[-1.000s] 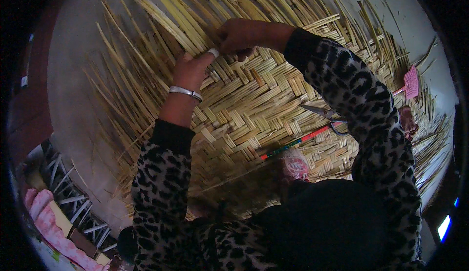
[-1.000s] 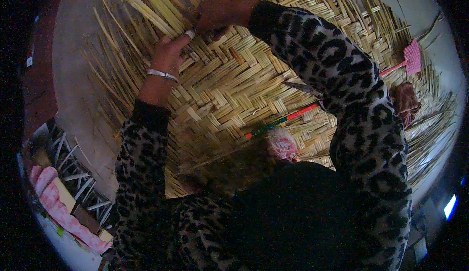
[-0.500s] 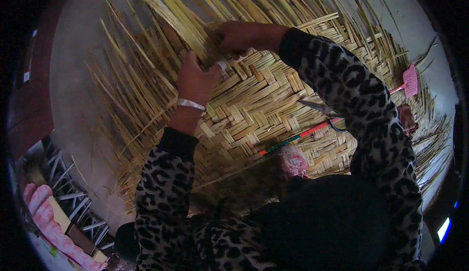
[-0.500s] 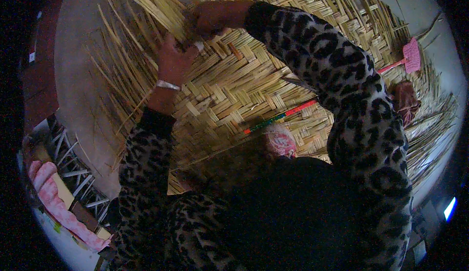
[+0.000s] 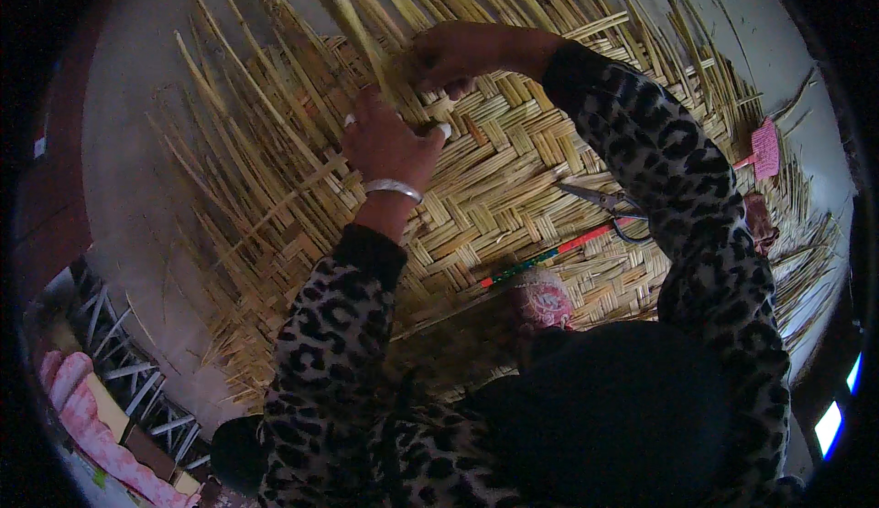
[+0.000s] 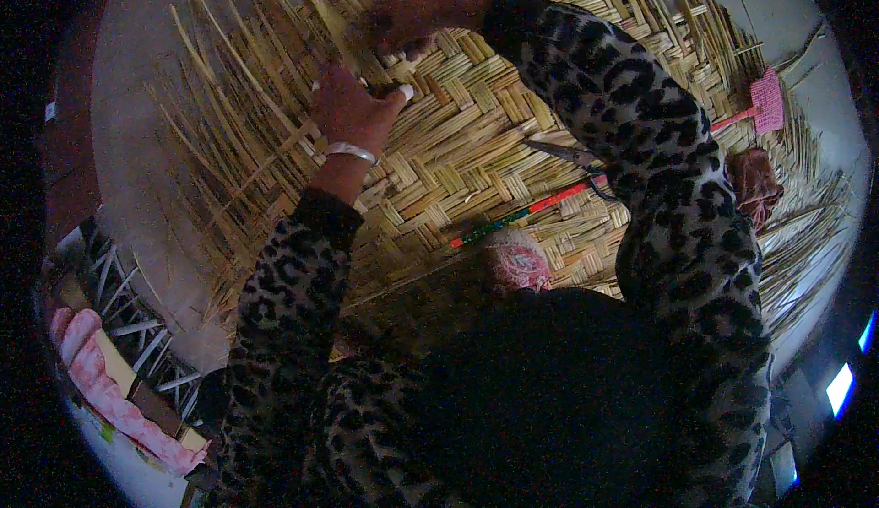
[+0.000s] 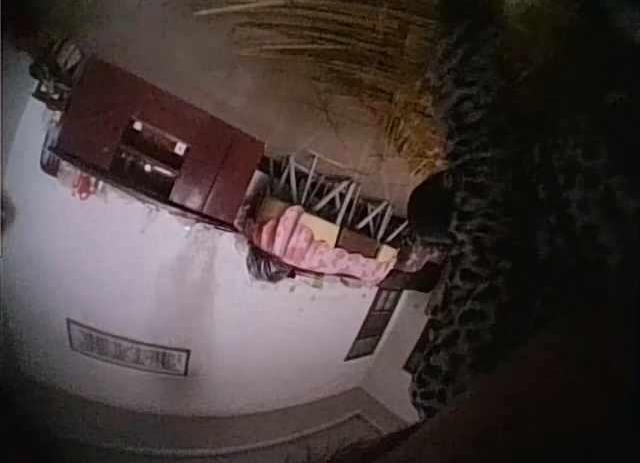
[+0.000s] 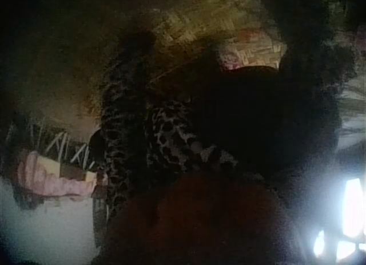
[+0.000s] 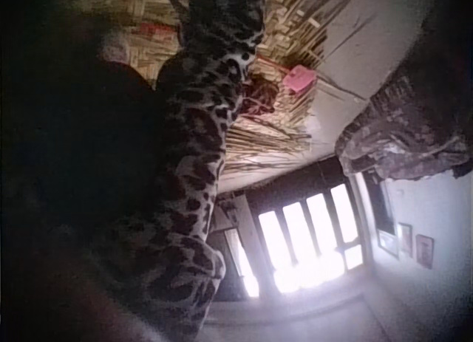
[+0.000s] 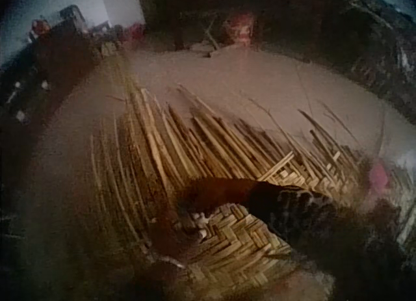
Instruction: The person weaves a large mat on the floor using dried palm leaves. They interlace the leaves by hand, occasionally using scissors to trim excess material and a pink plastic tool to tighten the weave.
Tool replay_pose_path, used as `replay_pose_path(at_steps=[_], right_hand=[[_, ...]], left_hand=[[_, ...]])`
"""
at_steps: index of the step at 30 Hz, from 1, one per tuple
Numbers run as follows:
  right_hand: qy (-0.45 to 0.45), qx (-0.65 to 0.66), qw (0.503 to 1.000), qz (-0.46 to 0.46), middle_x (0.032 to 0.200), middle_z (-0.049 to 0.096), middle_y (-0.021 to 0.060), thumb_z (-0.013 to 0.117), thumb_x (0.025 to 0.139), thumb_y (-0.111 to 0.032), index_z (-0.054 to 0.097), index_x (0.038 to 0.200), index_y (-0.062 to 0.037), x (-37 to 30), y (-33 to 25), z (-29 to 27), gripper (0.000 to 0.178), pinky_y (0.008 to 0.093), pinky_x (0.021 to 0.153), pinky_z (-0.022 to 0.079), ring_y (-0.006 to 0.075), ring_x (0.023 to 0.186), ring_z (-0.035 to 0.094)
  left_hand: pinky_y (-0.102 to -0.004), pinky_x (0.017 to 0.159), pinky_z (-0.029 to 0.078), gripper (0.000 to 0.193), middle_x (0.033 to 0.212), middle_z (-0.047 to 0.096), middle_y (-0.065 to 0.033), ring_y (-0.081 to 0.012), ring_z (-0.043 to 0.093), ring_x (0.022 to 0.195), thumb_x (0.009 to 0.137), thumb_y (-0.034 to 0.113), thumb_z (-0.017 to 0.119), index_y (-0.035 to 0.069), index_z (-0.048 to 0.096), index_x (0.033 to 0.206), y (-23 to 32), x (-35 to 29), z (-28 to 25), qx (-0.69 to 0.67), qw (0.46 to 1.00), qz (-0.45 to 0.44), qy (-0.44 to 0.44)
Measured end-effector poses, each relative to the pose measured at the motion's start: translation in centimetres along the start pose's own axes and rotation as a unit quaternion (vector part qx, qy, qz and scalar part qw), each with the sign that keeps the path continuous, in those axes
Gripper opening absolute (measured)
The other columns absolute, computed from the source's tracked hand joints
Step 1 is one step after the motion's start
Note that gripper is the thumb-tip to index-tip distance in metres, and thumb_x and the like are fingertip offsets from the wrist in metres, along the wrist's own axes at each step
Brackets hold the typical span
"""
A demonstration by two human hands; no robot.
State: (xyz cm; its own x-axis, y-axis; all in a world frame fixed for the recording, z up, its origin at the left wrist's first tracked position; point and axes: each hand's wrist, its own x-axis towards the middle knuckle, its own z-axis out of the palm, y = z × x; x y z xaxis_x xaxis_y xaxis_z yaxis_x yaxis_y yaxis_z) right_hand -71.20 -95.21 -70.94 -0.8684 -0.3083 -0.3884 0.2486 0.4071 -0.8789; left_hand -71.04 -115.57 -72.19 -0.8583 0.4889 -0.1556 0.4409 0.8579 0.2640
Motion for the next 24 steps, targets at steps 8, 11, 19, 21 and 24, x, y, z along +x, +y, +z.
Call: replay_pose_path(at_steps=[8, 11, 19, 21, 24], right_hand=[[0.194, -0.242, 0.942, -0.127, 0.076, 0.065, 0.0118, 0.062, 0.084, -0.02, 0.064, 0.098, -0.0064, 1.5, 1.5, 2.4, 0.02, 0.0414, 0.063, 0.053, 0.0267, 0.069, 0.065], [0.212, -0.282, 0.926, -0.137, 0.081, 0.066, 0.0138, 0.061, 0.082, -0.019, 0.064, 0.1, -0.009, 0.8, 1.6, 2.9, 0.021, 0.0456, 0.067, 0.052, 0.0339, 0.075, 0.065], [0.227, -0.29, 0.923, -0.11, 0.085, 0.066, 0.0115, 0.063, 0.084, -0.022, 0.062, 0.1, -0.0132, 0.4, 2.2, 4.0, 0.019, 0.0443, 0.069, 0.052, 0.033, 0.079, 0.065], [0.241, -0.264, 0.92, -0.157, 0.084, 0.066, 0.0137, 0.059, 0.083, -0.017, 0.062, 0.104, -0.0128, 0.4, 2.5, 4.0, 0.021, 0.0469, 0.069, 0.052, 0.0354, 0.08, 0.065], [0.246, -0.268, 0.918, -0.156, 0.084, 0.066, 0.0154, 0.058, 0.083, -0.015, 0.061, 0.107, -0.0126, 0.1, 2.7, 4.1, 0.025, 0.0478, 0.068, 0.053, 0.0362, 0.08, 0.065]], left_hand=[[-0.0538, 0.108, 0.026, 0.099, 0.145, 0.035, -0.019, -0.0413, 0.035, 0.131, 0.066, 0.04, 0.079, 0.002, 0.028, 0.142, -0.3, 0.2, 0.6, -0.041, 0.999, 0.013, 0.021], [-0.0525, 0.108, 0.027, 0.099, 0.144, 0.035, -0.0196, -0.0405, 0.036, 0.13, 0.066, 0.039, 0.079, 0.002, 0.027, 0.142, -1.2, -0.2, 0.1, -0.083, 0.996, 0.034, 0.004], [-0.0519, 0.104, 0.031, 0.097, 0.144, 0.033, -0.0203, -0.0405, 0.039, 0.127, 0.064, 0.032, 0.078, 0.002, 0.027, 0.141, -0.2, -0.8, 1.1, -0.059, 0.996, 0.042, 0.058], [-0.0513, 0.103, 0.031, 0.095, 0.144, 0.032, -0.02, -0.0405, 0.038, 0.127, 0.066, 0.031, 0.077, 0.003, 0.026, 0.142, -0.4, -1.3, 1.1, -0.109, 0.99, 0.057, 0.072], [-0.0519, 0.103, 0.031, 0.086, 0.144, 0.032, -0.0187, -0.0403, 0.036, 0.129, 0.07, 0.031, 0.075, 0.004, 0.032, 0.139, -0.8, -2.2, 0.9, -0.128, 0.983, 0.076, 0.108]])
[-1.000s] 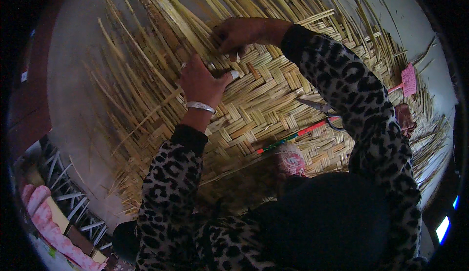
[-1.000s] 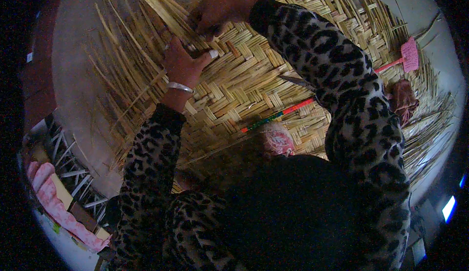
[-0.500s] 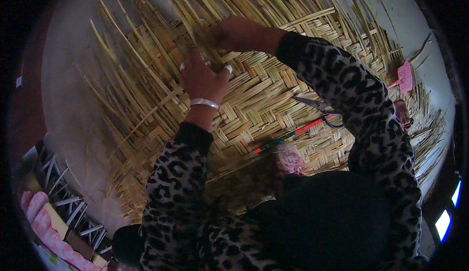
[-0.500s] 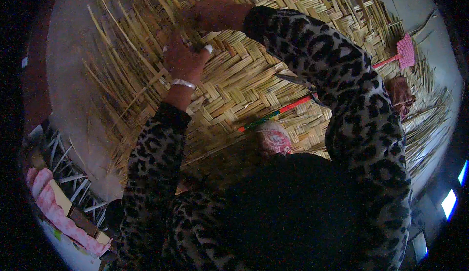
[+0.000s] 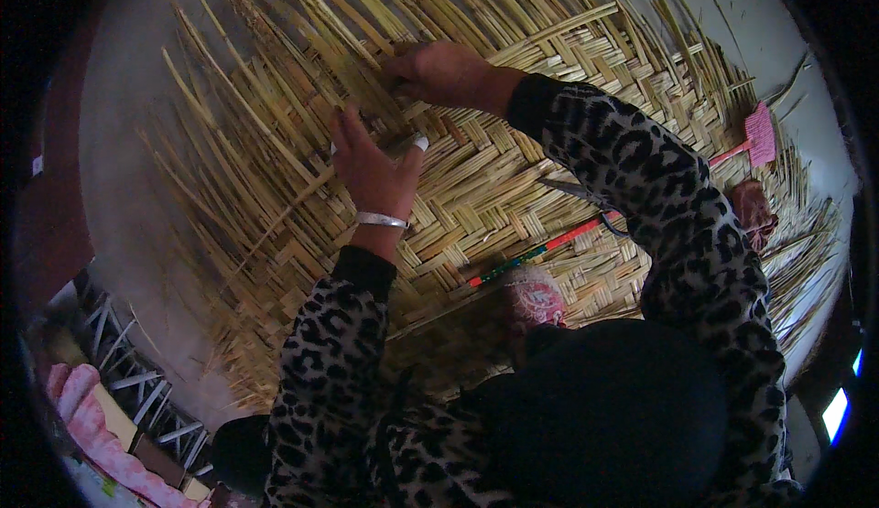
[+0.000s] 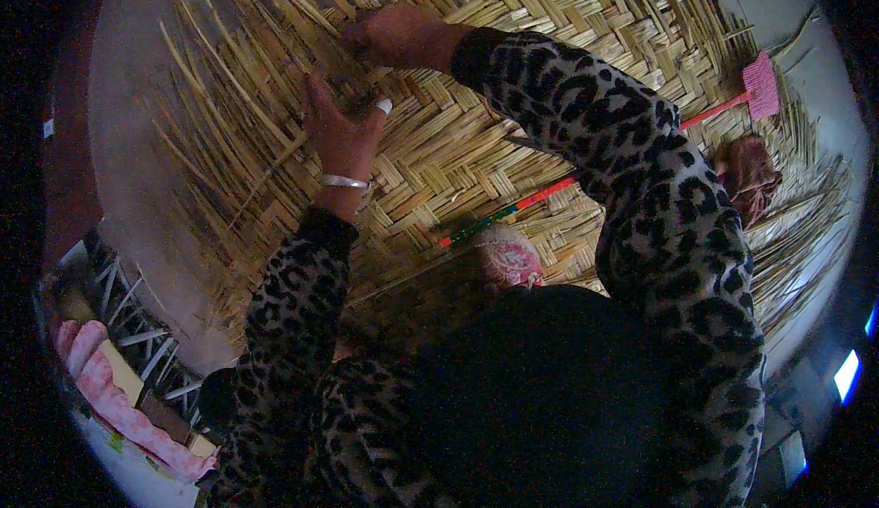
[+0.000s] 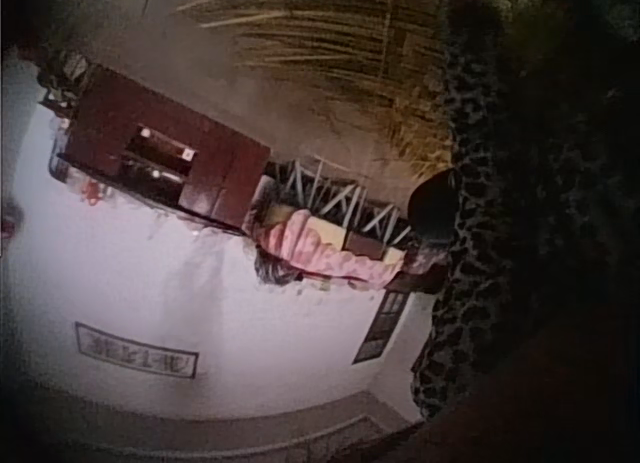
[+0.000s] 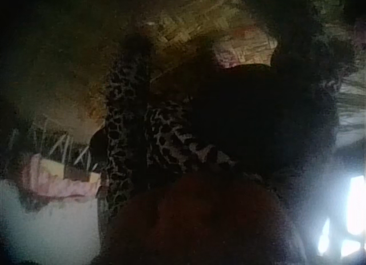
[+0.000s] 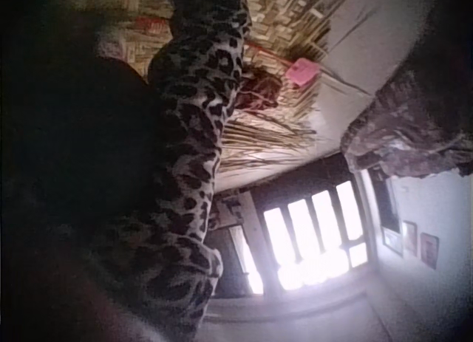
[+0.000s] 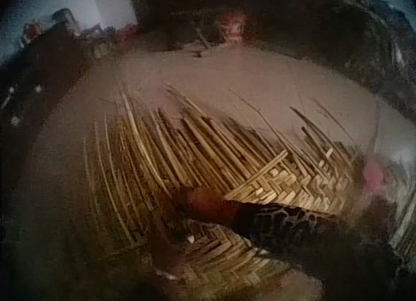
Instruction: The person weaves a large mat on the floor using dried palm leaves. They interlace the leaves by hand, occasionally using scissors to trim excess material and a pink plastic tool to tighten the weave.
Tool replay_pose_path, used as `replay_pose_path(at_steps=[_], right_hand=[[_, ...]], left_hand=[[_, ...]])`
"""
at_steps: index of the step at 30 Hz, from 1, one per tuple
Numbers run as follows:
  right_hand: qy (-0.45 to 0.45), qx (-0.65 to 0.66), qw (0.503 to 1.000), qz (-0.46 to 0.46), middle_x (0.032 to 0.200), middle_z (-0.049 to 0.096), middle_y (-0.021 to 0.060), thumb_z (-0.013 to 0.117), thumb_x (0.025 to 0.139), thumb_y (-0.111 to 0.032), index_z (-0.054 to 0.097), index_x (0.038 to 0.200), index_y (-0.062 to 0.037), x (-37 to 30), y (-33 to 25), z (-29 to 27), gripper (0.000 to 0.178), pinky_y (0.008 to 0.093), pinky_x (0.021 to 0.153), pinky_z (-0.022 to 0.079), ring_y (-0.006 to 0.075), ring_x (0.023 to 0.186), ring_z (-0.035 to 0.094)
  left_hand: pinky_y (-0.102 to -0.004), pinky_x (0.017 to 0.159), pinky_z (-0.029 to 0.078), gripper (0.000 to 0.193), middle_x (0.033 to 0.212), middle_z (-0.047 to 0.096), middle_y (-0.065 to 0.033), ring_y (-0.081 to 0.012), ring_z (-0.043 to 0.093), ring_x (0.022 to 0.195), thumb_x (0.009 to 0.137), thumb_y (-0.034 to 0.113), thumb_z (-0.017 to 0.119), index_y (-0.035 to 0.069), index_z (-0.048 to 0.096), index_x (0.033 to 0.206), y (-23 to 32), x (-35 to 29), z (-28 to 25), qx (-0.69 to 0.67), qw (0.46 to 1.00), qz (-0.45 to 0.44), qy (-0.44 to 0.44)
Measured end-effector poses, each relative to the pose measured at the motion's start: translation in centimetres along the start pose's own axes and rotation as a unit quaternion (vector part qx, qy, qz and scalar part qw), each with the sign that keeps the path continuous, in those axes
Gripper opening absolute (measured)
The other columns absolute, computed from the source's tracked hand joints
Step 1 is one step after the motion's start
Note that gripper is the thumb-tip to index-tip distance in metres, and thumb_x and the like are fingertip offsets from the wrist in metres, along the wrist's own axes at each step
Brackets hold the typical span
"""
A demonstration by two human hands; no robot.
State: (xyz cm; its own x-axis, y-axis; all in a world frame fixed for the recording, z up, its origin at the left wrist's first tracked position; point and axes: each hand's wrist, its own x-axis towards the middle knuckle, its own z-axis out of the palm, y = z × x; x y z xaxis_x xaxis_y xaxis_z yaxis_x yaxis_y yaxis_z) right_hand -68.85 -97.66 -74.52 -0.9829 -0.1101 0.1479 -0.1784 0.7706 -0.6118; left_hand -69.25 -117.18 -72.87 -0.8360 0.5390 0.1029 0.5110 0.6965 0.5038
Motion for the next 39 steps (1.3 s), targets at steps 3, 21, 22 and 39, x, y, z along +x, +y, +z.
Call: replay_pose_path(at_steps=[3, 21, 22, 39], right_hand=[[0.002, -0.061, 0.998, 0.006, 0.085, 0.065, 0.0159, 0.059, 0.082, -0.017, 0.06, 0.109, -0.0121, 0.0, -0.1, -0.1, 0.027, 0.0473, 0.067, 0.053, 0.0364, 0.081, 0.065], [-0.08, -0.085, 0.958, 0.26, 0.087, 0.069, 0.0153, 0.056, 0.085, -0.039, 0.066, 0.097, -0.0131, -6.5, -4.8, -0.7, 0.03, 0.0478, 0.072, 0.053, 0.0347, 0.085, 0.067], [-0.088, -0.077, 0.957, 0.265, 0.087, 0.069, 0.0149, 0.056, 0.085, -0.038, 0.066, 0.097, -0.0134, -6.4, -4.9, -0.8, 0.03, 0.0483, 0.073, 0.052, 0.0346, 0.085, 0.067], [-0.076, -0.064, 0.965, 0.244, 0.083, 0.068, 0.0137, 0.056, 0.086, -0.046, 0.065, 0.096, -0.0101, -6.5, -4.9, -1.4, 0.039, 0.0467, 0.069, 0.052, 0.0357, 0.079, 0.066]], left_hand=[[-0.0543, 0.103, 0.03, 0.072, 0.144, 0.032, -0.0175, -0.0393, 0.034, 0.131, 0.074, 0.034, 0.074, 0.008, 0.043, 0.134, 0.1, -0.7, -0.1, 0.066, 0.996, 0.03, -0.043], [-0.0595, 0.1, 0.027, 0.045, 0.136, 0.043, -0.0066, -0.0272, 0.035, 0.131, 0.081, 0.031, 0.066, 0.021, 0.058, 0.124, -0.1, -0.8, -0.6, 0.228, 0.951, 0.193, -0.079], [-0.0587, 0.101, 0.028, 0.043, 0.134, 0.045, -0.0065, -0.0271, 0.036, 0.13, 0.081, 0.03, 0.066, 0.021, 0.06, 0.122, -0.1, -0.3, -0.8, 0.222, 0.951, 0.2, -0.078], [-0.0392, 0.074, 0.052, 0.076, 0.101, 0.066, -0.0167, -0.0266, 0.064, 0.092, 0.074, 0.034, 0.078, -0.003, 0.047, 0.132, -3.4, 15.3, 2.9, -0.093, 0.983, -0.118, -0.106]])
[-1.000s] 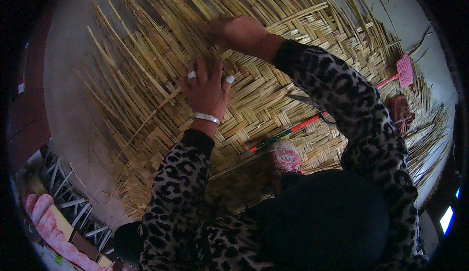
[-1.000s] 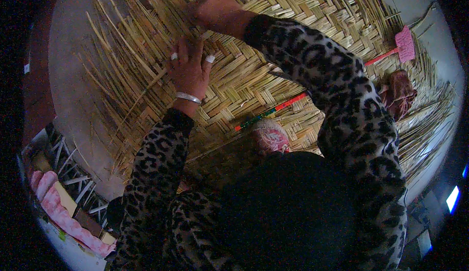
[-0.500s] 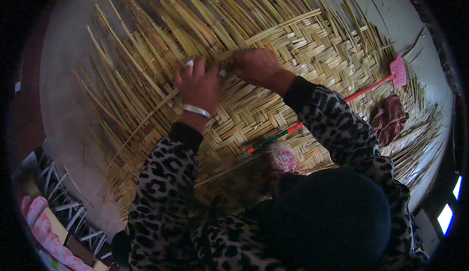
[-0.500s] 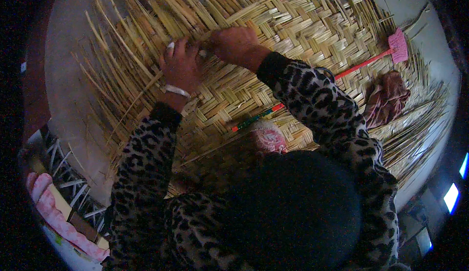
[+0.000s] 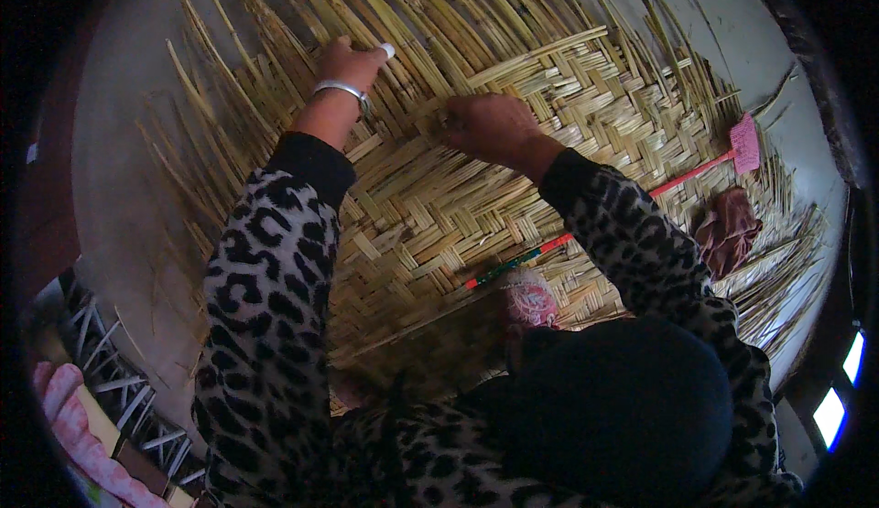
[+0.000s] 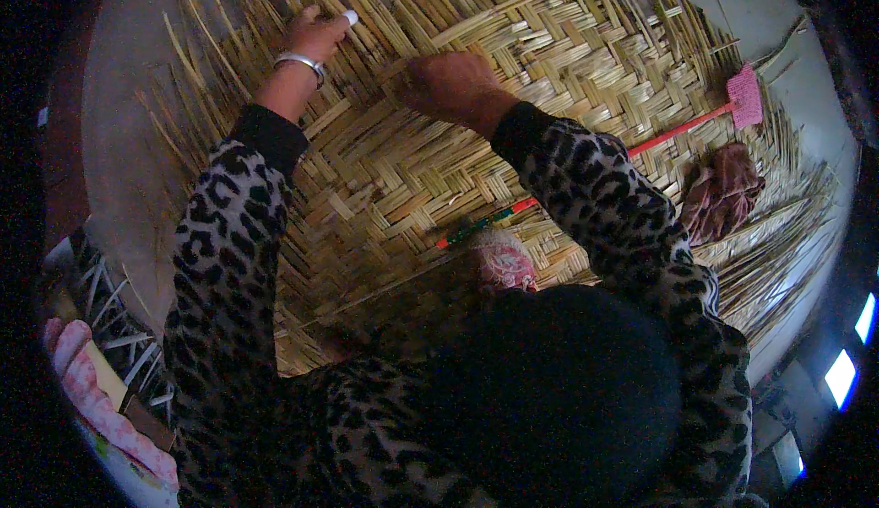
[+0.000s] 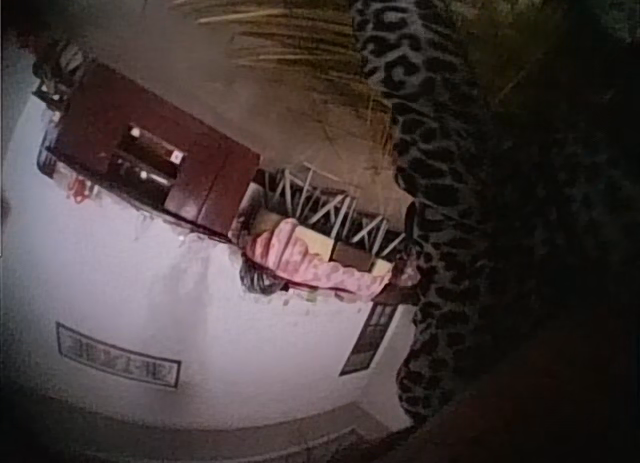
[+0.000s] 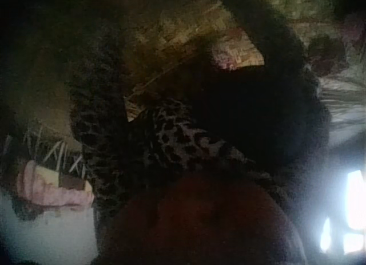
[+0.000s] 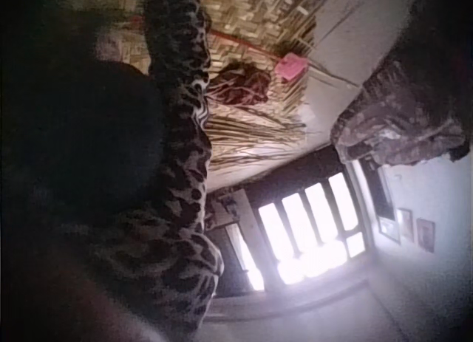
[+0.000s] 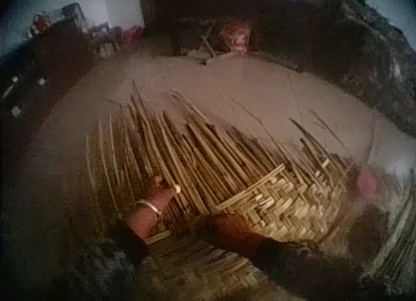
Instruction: The person weaves a large mat on the floor using dried palm leaves. They interlace the leaves by hand, occasionally using scissors to trim excess material and a pink plastic tool to tighten the weave.
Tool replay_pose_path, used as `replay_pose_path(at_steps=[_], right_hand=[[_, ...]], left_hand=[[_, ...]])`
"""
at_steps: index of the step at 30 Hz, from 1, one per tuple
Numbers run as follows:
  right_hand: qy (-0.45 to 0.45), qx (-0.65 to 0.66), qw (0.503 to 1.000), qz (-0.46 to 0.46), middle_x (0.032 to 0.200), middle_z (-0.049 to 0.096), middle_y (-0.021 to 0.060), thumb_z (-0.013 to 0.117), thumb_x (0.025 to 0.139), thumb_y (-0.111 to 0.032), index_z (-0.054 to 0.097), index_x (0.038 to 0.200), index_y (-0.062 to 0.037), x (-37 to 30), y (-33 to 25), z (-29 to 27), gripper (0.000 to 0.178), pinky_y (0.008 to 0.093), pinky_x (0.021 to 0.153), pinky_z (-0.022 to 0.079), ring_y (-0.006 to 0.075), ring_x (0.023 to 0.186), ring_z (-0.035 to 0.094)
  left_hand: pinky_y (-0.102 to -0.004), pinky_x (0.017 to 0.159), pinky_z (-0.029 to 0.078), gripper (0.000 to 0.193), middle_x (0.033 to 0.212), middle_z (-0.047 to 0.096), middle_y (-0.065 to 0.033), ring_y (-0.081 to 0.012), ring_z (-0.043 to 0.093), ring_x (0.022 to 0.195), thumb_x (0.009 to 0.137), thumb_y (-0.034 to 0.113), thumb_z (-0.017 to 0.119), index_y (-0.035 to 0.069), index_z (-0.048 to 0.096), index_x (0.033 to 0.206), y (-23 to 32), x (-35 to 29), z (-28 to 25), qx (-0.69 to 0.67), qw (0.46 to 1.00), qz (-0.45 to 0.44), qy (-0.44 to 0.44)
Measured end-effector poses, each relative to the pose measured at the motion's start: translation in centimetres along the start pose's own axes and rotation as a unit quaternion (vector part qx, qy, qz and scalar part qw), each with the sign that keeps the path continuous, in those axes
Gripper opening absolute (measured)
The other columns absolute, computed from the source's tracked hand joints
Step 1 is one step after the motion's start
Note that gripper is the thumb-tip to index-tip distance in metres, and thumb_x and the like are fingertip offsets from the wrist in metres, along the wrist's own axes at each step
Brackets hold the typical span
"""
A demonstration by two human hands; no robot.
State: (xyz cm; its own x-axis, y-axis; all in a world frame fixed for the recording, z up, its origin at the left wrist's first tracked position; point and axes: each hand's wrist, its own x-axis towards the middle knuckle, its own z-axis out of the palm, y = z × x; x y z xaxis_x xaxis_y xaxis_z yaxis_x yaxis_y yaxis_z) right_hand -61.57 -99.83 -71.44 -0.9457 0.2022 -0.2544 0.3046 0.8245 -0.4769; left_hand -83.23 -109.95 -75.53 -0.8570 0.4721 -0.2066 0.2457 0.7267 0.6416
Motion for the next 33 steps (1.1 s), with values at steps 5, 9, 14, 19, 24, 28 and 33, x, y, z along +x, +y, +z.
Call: replay_pose_path(at_steps=[5, 9, 14, 19, 24, 28, 33], right_hand=[[-0.011, -0.035, 0.999, 0.023, 0.078, 0.067, 0.0132, 0.062, 0.078, -0.045, 0.063, 0.088, -0.0101, 0.6, -0.3, 0.7, 0.036, 0.0464, 0.065, 0.051, 0.0322, 0.075, 0.066], [-0.011, -0.038, 0.999, 0.022, 0.078, 0.067, 0.0135, 0.062, 0.078, -0.046, 0.064, 0.087, -0.0101, 0.8, -0.6, 0.7, 0.037, 0.0466, 0.065, 0.051, 0.032, 0.075, 0.066], [-0.011, 0.016, 0.999, 0.044, 0.078, 0.066, 0.0139, 0.06, 0.08, -0.048, 0.064, 0.086, -0.0114, 0.7, -0.7, 0.6, 0.037, 0.0459, 0.065, 0.051, 0.0328, 0.075, 0.066], [0.033, 0.007, 0.999, 0.018, 0.078, 0.065, 0.0143, 0.061, 0.081, -0.049, 0.063, 0.086, -0.0117, 0.2, -0.2, 1.0, 0.038, 0.0443, 0.065, 0.051, 0.034, 0.073, 0.064], [0.111, 0.231, 0.963, 0.086, 0.079, 0.067, 0.0138, 0.063, 0.084, -0.039, 0.064, 0.093, -0.0062, -1.5, 3.7, -0.4, 0.034, 0.0413, 0.066, 0.052, 0.0294, 0.074, 0.067], [0.16, 0.559, 0.779, 0.233, 0.089, 0.068, 0.0142, 0.064, 0.09, -0.033, 0.054, 0.115, 0.0042, -3.1, 8.0, -2.7, 0.046, 0.0343, 0.068, 0.056, 0.0245, 0.072, 0.067], [0.13, 0.724, 0.658, 0.158, 0.101, 0.066, 0.0146, 0.055, 0.096, -0.024, 0.05, 0.123, 0.0036, -3.3, 9.3, -3.9, 0.039, 0.0303, 0.068, 0.056, 0.0195, 0.08, 0.066]], left_hand=[[-0.0271, 0.052, 0.045, 0.041, 0.08, 0.065, -0.0072, -0.0119, 0.058, 0.065, 0.069, 0.032, 0.083, 0.003, 0.061, 0.089, 0.4, -0.9, -2.6, -0.223, 0.964, -0.074, -0.122], [-0.0301, 0.053, 0.046, 0.04, 0.075, 0.065, -0.0062, -0.0125, 0.058, 0.065, 0.07, 0.034, 0.082, 0.003, 0.062, 0.086, 0.4, -1.2, -2.7, -0.068, 0.976, -0.01, -0.205], [-0.044, 0.067, 0.05, 0.048, 0.084, 0.067, -0.0166, -0.0321, 0.064, 0.075, 0.072, 0.04, 0.077, -0.002, 0.063, 0.091, -0.3, -1.8, -1.6, 0.042, 0.982, 0.122, -0.141], [-0.0472, 0.074, 0.052, 0.054, 0.098, 0.066, -0.0212, -0.0398, 0.063, 0.089, 0.075, 0.043, 0.074, 0.0, 0.063, 0.104, 0.5, -3.0, -0.7, 0.234, 0.966, 0.063, -0.095], [-0.0491, 0.076, 0.051, 0.058, 0.101, 0.065, -0.0205, -0.0376, 0.064, 0.093, 0.075, 0.044, 0.075, 0.002, 0.058, 0.11, 1.3, -3.8, -0.7, 0.246, 0.967, 0.059, -0.015], [-0.049, 0.077, 0.052, 0.046, 0.114, 0.059, -0.0199, -0.0384, 0.062, 0.097, 0.081, 0.029, 0.071, 0.006, 0.051, 0.116, 2.4, -6.3, -0.6, 0.233, 0.965, 0.12, 0.007], [-0.0482, 0.078, 0.052, 0.044, 0.127, 0.052, -0.0155, -0.0387, 0.06, 0.1, 0.085, 0.016, 0.062, 0.012, 0.048, 0.127, 7.0, -9.0, 3.4, 0.19, 0.937, 0.28, -0.086]])
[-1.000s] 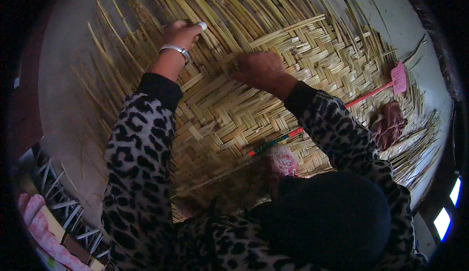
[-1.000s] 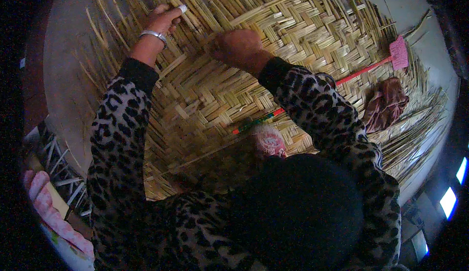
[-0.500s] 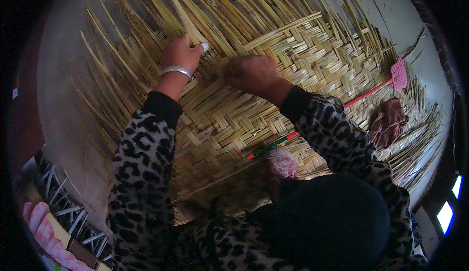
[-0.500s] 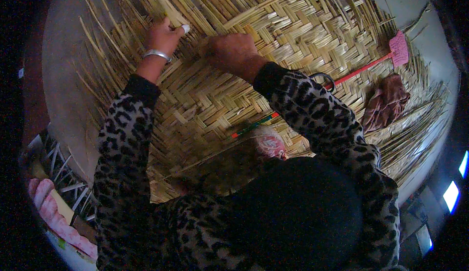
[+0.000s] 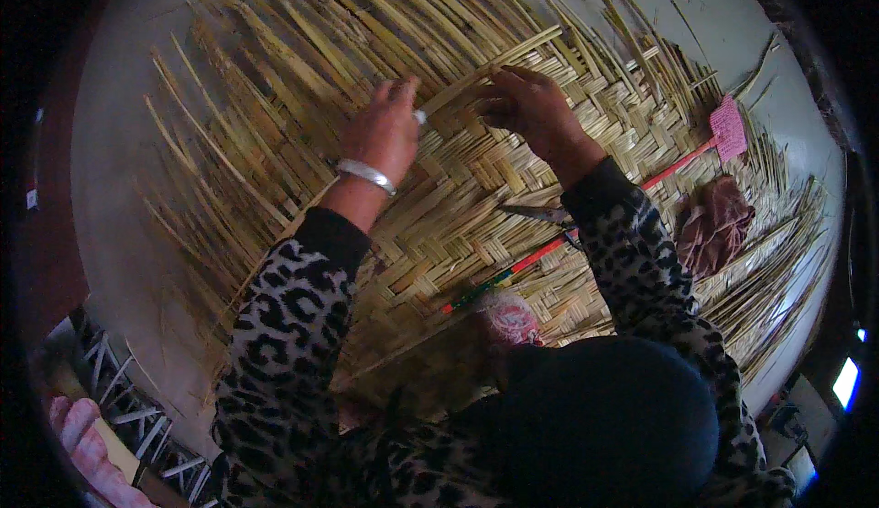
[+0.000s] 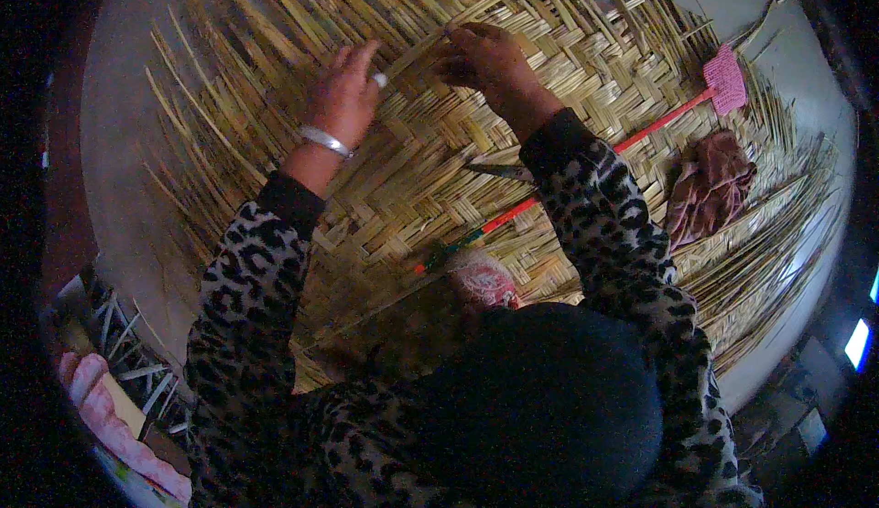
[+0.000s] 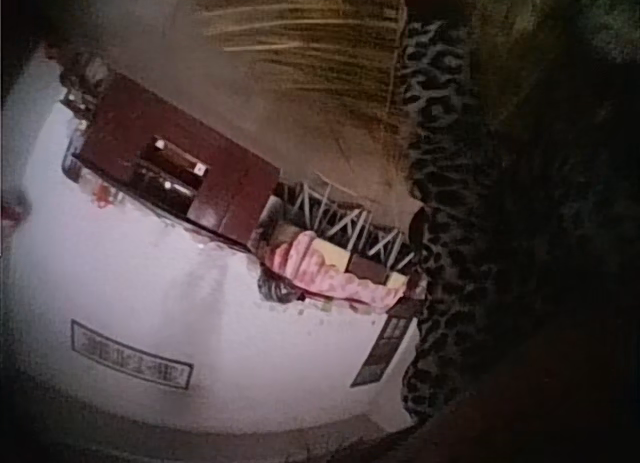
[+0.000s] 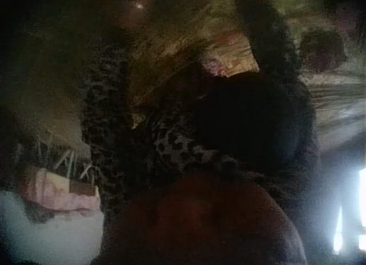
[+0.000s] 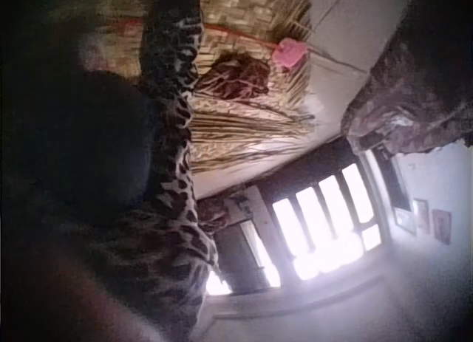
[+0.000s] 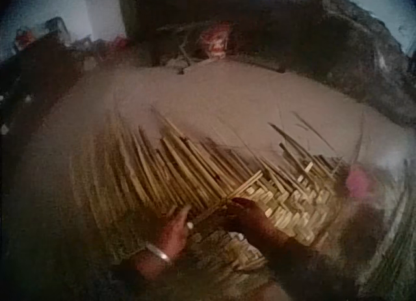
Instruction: The person weaves a large mat on the floor using dried palm leaves. They interlace the leaves by hand, occasionally using scissors to trim excess material and a pink plastic tool to tighten the weave.
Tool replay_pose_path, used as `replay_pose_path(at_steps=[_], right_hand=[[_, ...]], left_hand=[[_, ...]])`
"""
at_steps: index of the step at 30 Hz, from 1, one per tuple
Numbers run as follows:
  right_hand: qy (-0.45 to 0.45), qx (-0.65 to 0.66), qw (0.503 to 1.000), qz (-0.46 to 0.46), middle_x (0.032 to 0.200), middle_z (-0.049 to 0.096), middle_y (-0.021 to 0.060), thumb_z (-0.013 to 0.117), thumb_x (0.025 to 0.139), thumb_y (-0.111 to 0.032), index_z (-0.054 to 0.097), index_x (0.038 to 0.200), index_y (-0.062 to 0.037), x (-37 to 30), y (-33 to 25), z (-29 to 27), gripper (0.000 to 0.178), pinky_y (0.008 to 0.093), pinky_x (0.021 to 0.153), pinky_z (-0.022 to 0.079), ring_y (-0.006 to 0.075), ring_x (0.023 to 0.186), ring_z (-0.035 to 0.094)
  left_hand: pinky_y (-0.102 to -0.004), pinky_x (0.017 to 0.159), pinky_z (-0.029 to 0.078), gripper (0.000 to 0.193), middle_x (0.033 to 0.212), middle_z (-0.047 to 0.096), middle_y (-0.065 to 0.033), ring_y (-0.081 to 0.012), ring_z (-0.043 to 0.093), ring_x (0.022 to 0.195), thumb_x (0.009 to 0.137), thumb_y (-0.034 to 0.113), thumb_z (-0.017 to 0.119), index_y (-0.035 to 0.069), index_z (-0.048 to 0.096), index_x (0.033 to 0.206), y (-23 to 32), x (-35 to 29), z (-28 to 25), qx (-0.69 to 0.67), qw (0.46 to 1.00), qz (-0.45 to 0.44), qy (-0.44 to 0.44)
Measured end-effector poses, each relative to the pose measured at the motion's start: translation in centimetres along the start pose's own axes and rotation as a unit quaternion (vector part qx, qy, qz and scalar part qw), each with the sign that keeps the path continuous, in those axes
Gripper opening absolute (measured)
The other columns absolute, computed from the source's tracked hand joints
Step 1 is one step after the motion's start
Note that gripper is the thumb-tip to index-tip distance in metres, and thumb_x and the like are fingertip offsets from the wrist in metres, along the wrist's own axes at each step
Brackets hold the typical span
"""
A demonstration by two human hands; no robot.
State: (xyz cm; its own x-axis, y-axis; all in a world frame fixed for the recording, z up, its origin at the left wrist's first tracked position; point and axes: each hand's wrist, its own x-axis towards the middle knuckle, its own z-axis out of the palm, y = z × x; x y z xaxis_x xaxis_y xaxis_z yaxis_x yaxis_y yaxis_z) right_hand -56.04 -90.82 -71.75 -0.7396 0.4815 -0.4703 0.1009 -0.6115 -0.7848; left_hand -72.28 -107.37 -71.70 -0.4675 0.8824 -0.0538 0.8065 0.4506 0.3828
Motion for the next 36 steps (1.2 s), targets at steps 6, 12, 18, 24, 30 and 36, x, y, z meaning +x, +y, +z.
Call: replay_pose_path(at_steps=[6, 12, 18, 24, 30, 36], right_hand=[[-0.056, 0.016, 0.998, 0.037, 0.103, 0.066, 0.0137, 0.05, 0.098, -0.02, 0.053, 0.121, 0.0034, -0.3, -2.7, -1.8, 0.033, 0.0301, 0.076, 0.056, 0.0201, 0.084, 0.066], [-0.125, -0.08, 0.988, -0.044, 0.102, 0.066, 0.0137, 0.053, 0.096, -0.02, 0.055, 0.121, 0.0025, 3.0, -6.2, -2.1, 0.033, 0.0309, 0.081, 0.055, 0.0211, 0.095, 0.066], [-0.104, -0.585, 0.763, -0.255, 0.099, 0.067, 0.0165, 0.061, 0.084, -0.021, 0.062, 0.11, -0.0002, 11.3, -5.9, 0.4, 0.033, 0.0387, 0.081, 0.053, 0.0281, 0.09, 0.067], [-0.125, -0.755, 0.577, -0.287, 0.098, 0.066, 0.0215, 0.064, 0.074, -0.029, 0.066, 0.098, -0.0021, 15.2, -5.4, 2.1, 0.036, 0.0461, 0.077, 0.051, 0.0399, 0.091, 0.063], [-0.201, -0.646, 0.733, -0.07, 0.081, 0.064, 0.0206, 0.067, 0.076, -0.042, 0.066, 0.087, 0.0031, 15.8, -5.8, 2.2, 0.047, 0.0428, 0.07, 0.051, 0.0332, 0.075, 0.063], [-0.186, -0.637, 0.747, -0.034, 0.079, 0.063, 0.0148, 0.073, 0.072, -0.053, 0.063, 0.093, 0.004, 15.8, -5.5, 2.0, 0.062, 0.041, 0.063, 0.048, 0.0247, 0.069, 0.06]], left_hand=[[-0.0469, 0.078, 0.051, 0.034, 0.104, 0.064, -0.0199, -0.0387, 0.062, 0.093, 0.08, 0.033, 0.069, 0.006, 0.068, 0.102, 2.4, 3.5, 0.5, -0.081, 0.995, -0.028, -0.047], [-0.0414, 0.067, 0.05, 0.033, 0.076, 0.066, -0.0182, -0.0349, 0.063, 0.071, 0.078, 0.032, 0.07, 0.0, 0.066, 0.086, 2.8, 3.9, 0.3, -0.193, 0.977, -0.09, -0.001], [-0.0393, 0.061, 0.048, 0.026, 0.068, 0.064, -0.0182, -0.033, 0.058, 0.059, 0.08, 0.024, 0.064, -0.002, 0.065, 0.081, 2.6, 3.2, 1.1, -0.238, 0.955, -0.149, 0.093], [-0.0357, 0.056, 0.045, 0.025, 0.062, 0.061, -0.0137, -0.0218, 0.053, 0.053, 0.08, 0.022, 0.065, -0.003, 0.064, 0.077, 2.3, 3.1, 0.9, -0.316, 0.927, -0.184, 0.08], [-0.0317, 0.053, 0.044, 0.026, 0.06, 0.059, -0.0058, -0.0131, 0.052, 0.053, 0.081, 0.022, 0.068, -0.003, 0.064, 0.077, 3.3, 2.8, 0.0, -0.356, 0.903, -0.228, 0.078], [-0.0279, 0.048, 0.042, 0.026, 0.062, 0.059, -0.0025, -0.0093, 0.051, 0.05, 0.082, 0.022, 0.069, -0.004, 0.065, 0.081, 3.7, 2.9, -0.1, -0.417, 0.859, -0.286, 0.084]])
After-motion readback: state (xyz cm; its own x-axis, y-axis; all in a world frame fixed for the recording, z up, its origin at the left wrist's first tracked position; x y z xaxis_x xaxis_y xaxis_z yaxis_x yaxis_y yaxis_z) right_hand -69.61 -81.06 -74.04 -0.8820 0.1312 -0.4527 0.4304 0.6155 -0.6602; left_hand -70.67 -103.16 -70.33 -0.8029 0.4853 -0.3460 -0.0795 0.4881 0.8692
